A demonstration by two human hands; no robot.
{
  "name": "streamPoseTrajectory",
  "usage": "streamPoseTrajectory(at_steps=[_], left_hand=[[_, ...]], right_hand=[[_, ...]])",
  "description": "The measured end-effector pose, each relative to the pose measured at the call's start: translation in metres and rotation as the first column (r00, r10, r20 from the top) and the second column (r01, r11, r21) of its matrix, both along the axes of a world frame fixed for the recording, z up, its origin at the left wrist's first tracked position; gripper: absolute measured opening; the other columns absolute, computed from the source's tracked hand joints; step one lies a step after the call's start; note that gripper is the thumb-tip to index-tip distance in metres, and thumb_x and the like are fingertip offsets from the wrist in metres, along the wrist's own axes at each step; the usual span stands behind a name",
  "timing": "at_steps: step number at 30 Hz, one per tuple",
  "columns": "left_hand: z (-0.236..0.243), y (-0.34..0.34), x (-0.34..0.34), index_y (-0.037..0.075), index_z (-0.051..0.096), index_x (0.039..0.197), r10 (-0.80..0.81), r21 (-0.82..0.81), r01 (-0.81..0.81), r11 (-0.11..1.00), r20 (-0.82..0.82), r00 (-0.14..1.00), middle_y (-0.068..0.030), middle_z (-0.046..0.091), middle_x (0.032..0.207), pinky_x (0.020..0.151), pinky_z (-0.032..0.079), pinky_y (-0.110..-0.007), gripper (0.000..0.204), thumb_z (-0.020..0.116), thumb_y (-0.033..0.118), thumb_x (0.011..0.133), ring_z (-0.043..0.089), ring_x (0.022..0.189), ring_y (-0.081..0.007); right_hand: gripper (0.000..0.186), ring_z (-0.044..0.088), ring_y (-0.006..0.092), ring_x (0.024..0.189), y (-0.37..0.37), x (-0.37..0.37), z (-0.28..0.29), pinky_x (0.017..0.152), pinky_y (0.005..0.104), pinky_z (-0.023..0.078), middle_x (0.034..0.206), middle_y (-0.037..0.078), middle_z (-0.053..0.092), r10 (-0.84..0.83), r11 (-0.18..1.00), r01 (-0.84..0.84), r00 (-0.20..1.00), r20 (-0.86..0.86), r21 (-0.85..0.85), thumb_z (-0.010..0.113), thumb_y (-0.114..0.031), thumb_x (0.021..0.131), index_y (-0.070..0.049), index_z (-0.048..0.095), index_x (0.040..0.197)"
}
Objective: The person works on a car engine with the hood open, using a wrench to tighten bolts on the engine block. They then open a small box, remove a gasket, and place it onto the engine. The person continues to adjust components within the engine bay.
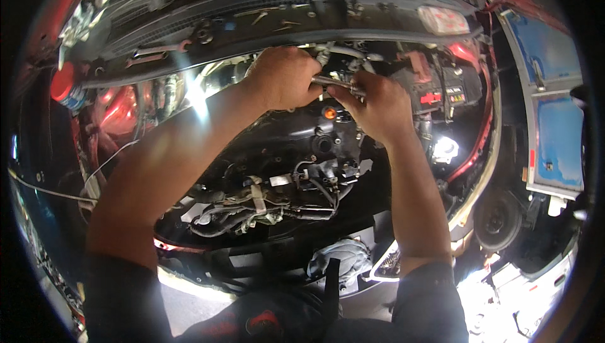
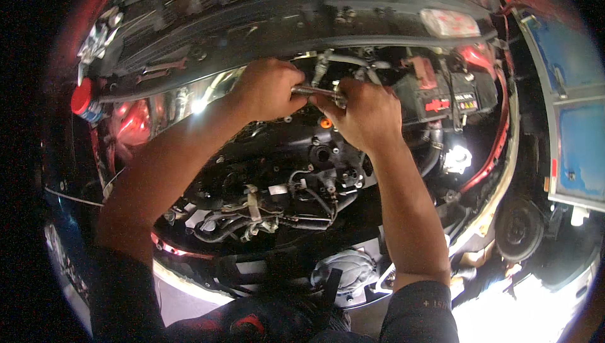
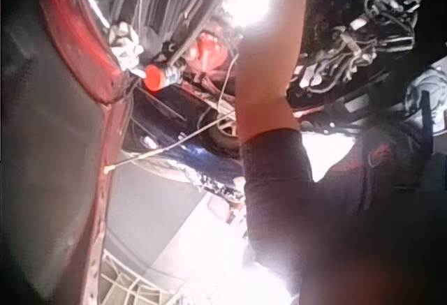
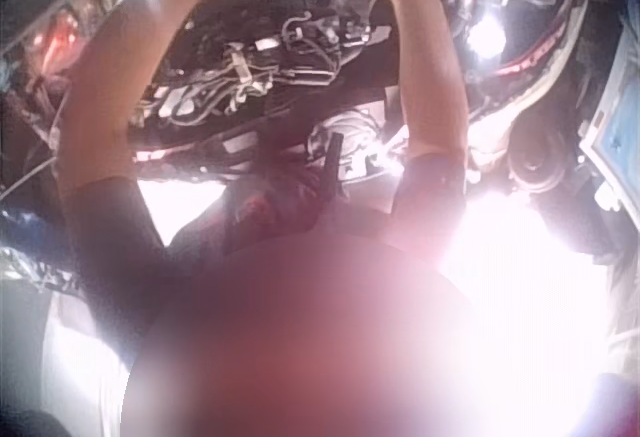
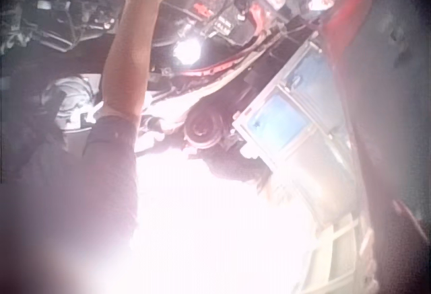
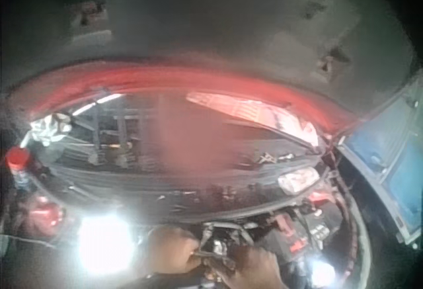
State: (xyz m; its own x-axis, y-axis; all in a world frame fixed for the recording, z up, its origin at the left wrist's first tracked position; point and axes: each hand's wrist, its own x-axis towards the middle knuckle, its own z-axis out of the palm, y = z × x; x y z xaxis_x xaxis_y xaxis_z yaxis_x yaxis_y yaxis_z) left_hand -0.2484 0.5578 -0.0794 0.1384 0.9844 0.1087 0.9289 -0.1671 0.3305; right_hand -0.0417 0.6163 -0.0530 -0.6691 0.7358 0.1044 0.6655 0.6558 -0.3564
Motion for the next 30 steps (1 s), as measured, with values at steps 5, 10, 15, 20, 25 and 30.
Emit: streamPoseTrajectory(at_steps=[5, 10, 15, 20, 25, 30], left_hand=[[0.009, -0.047, -0.042, 0.005, 0.066, 0.076, -0.011, -0.022, 0.009, 1.0, -0.073, 0.997, -0.0157, 0.066, 0.078, 0.073, 0.054, -0.049, 0.026, 0.072, 0.03, 0.076, 0.067, 0.08, -0.0365], [-0.014, -0.074, -0.063, 0.006, 0.066, 0.078, 0.052, -0.094, -0.058, 0.994, -0.064, 0.997, -0.0132, 0.067, 0.082, 0.076, 0.054, -0.048, 0.03, 0.069, 0.035, 0.076, 0.068, 0.082, -0.0355], [-0.016, -0.087, -0.085, 0.007, 0.066, 0.079, 0.056, -0.121, -0.073, 0.99, -0.138, 0.989, -0.0117, 0.068, 0.086, 0.074, 0.055, -0.048, 0.029, 0.07, 0.036, 0.076, 0.068, 0.083, -0.0348], [-0.007, -0.104, -0.102, 0.004, 0.071, 0.089, 0.072, -0.275, -0.121, 0.954, -0.182, 0.981, -0.015, 0.07, 0.089, 0.083, 0.056, -0.046, 0.034, 0.066, 0.037, 0.084, 0.069, 0.091, -0.0336], [-0.025, -0.121, -0.11, 0.007, 0.071, 0.094, 0.178, -0.267, -0.208, 0.941, -0.13, 0.975, -0.0147, 0.071, 0.097, 0.088, 0.054, -0.048, 0.031, 0.068, 0.036, 0.084, 0.068, 0.099, -0.0347], [-0.048, -0.118, -0.128, 0.009, 0.072, 0.096, 0.13, -0.334, -0.184, 0.925, -0.178, 0.975, -0.0156, 0.071, 0.097, 0.086, 0.054, -0.046, 0.032, 0.067, 0.038, 0.084, 0.068, 0.097, -0.0355]], right_hand=[[0.042, 0.068, 0.0327, 0.064, -0.036, -0.041, -0.006, 0.057, 0.0421, 0.05, 0.067, 0.011, 0.067, 0.064, 0.995, -0.07, 0.994, -0.086, -0.07, 0.073, -0.05, 0.085, -0.008, 0.07, 0.08], [0.041, 0.068, 0.0348, 0.064, -0.06, -0.067, -0.016, 0.059, 0.0444, 0.053, 0.064, 0.013, 0.065, 0.089, 0.991, -0.093, 0.994, -0.057, -0.091, 0.07, -0.048, 0.088, -0.008, 0.07, 0.08], [0.04, 0.069, 0.034, 0.067, -0.07, -0.088, -0.02, 0.061, 0.0457, 0.052, 0.067, 0.014, 0.066, 0.102, 0.985, -0.104, 0.995, -0.021, -0.137, 0.069, -0.047, 0.089, -0.007, 0.07, 0.084], [0.047, 0.069, 0.0342, 0.068, -0.079, -0.105, -0.03, 0.063, 0.0452, 0.052, 0.067, 0.015, 0.066, 0.15, 0.972, -0.158, 0.987, -0.057, -0.177, 0.067, -0.051, 0.09, -0.005, 0.07, 0.084], [0.06, 0.07, 0.0366, 0.076, -0.087, -0.128, -0.047, 0.07, 0.0469, 0.055, 0.074, 0.018, 0.067, 0.174, 0.969, -0.144, 0.974, 0.144, -0.201, 0.06, -0.06, 0.091, -0.001, 0.069, 0.086], [0.061, 0.07, 0.0371, 0.082, -0.096, -0.133, -0.064, 0.077, 0.0497, 0.053, 0.077, 0.021, 0.067, 0.197, 0.952, -0.146, 0.964, 0.177, -0.268, 0.054, -0.06, 0.095, 0.0, 0.068, 0.091]])
